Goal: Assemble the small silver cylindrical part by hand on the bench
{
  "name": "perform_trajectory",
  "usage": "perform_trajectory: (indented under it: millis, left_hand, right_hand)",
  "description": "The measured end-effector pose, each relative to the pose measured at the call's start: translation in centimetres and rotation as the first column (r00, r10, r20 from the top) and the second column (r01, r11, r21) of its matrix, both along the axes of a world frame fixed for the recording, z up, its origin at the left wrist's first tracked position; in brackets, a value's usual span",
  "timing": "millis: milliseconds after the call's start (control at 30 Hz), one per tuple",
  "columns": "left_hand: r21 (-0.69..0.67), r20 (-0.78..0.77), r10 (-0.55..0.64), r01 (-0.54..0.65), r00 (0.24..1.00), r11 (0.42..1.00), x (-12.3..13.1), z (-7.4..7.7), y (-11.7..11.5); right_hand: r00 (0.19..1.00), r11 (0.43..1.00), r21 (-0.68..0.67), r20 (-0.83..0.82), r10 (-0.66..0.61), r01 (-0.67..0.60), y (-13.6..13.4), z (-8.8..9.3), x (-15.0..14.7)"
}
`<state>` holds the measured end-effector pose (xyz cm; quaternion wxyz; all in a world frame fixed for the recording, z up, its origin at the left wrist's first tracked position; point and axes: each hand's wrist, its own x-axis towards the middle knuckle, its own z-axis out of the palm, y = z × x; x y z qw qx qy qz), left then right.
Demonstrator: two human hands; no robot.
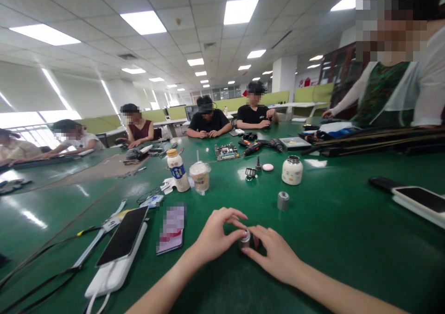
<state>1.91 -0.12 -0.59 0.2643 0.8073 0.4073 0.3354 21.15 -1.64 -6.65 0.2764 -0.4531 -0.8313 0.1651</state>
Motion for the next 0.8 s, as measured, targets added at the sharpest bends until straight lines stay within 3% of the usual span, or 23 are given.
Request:
perform_trajectory:
  millis: [367, 500, 633, 800]
  left_hand:
    - [0.075, -0.078, -0.066, 0.071, 0.995, 0.995, -0.3, 1.1, -0.5]
    - [0.059, -0.078, -0.059, 0.064, 0.995, 0.996, -0.4, 0.9, -0.3]
    - [0.061, -0.045, -0.013, 0.016, 0.999, 0.998, 0.1, 0.3, -0.3]
    - [0.083, 0.107, 0.142, -0.151, 0.984, 0.985, -0.8, -0.6, 1.4]
  right_hand:
    - [1.000, 1.000, 0.011, 0.013, -0.016, 0.016, 0.0, 0.2, -0.1]
    - [1.000, 1.000, 0.012, 0.010, -0.001, 0.001, 0.0, 0.2, 0.0]
    - [1.000, 1.000, 0.000, 0.002, 0.006, -0.006, 0.0, 0.2, 0.0]
    - [1.000, 1.000, -0.016, 0.003, -0.001, 0.001, 0.0, 0.2, 0.0]
